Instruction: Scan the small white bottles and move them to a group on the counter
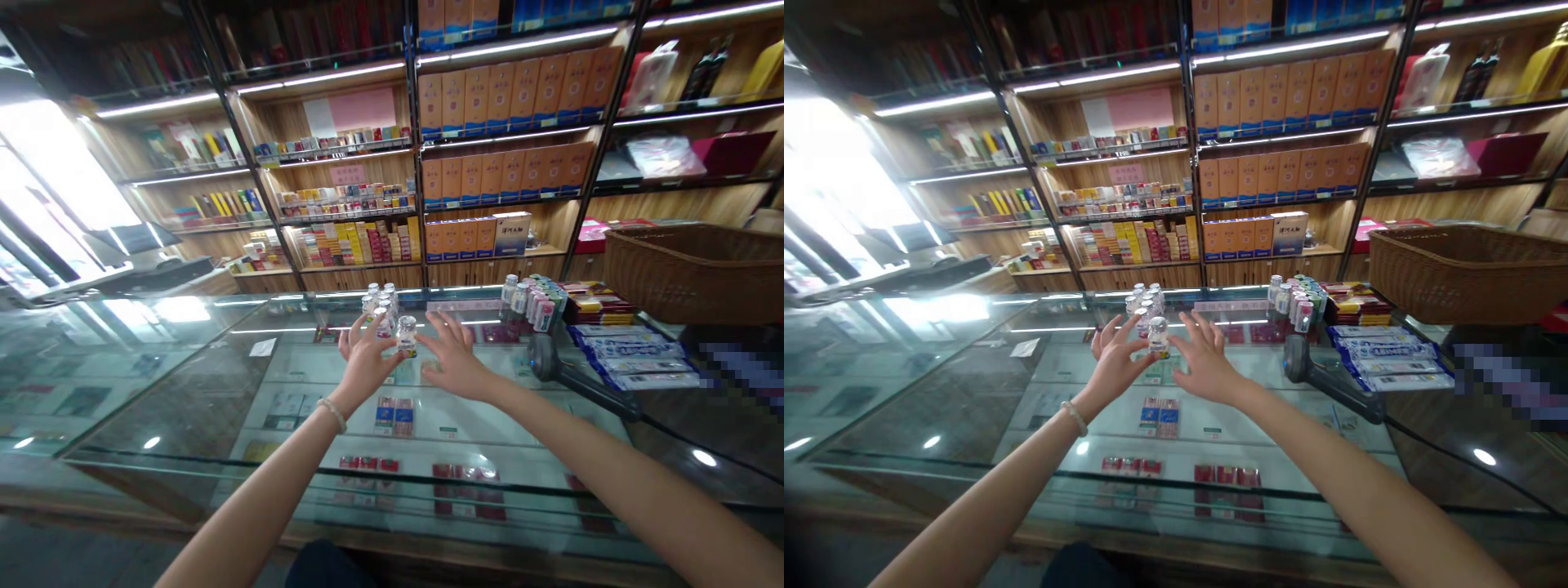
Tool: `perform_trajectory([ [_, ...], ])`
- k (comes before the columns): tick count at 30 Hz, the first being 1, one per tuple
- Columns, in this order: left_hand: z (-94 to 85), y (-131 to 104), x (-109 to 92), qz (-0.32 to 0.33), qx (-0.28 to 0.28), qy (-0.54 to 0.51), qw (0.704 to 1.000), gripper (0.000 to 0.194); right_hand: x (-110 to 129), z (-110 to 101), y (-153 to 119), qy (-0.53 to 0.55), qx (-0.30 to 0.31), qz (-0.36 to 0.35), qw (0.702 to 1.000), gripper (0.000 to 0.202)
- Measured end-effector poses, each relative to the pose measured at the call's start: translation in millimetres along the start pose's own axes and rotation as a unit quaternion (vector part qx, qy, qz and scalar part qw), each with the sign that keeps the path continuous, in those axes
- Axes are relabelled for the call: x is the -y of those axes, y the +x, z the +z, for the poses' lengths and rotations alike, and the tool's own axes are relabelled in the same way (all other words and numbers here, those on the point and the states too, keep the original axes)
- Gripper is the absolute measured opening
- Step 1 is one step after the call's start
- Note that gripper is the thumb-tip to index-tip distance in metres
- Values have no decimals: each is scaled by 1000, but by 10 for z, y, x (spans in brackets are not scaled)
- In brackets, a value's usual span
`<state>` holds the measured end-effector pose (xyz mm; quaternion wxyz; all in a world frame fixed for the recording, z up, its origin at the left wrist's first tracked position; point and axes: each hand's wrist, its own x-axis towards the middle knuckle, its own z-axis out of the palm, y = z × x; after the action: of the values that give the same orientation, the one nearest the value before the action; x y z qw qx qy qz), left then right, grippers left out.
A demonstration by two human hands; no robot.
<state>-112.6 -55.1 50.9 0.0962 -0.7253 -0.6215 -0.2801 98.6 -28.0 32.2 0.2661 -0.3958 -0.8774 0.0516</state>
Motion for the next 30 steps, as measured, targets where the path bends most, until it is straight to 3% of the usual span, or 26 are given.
perform_trajectory([
  [7,60,-252,411,-46,34,23,998,16,223,329,129,-5,70,-16,997,63],
  [19,162,-358,740,-62,57,57,995,14,383,569,255,-7,127,-23,992,70],
  [25,210,-366,780,-78,47,58,994,25,360,663,164,-25,100,-22,994,62],
  [30,126,-418,713,-106,26,53,993,29,384,649,38,-49,44,-64,996,54],
])
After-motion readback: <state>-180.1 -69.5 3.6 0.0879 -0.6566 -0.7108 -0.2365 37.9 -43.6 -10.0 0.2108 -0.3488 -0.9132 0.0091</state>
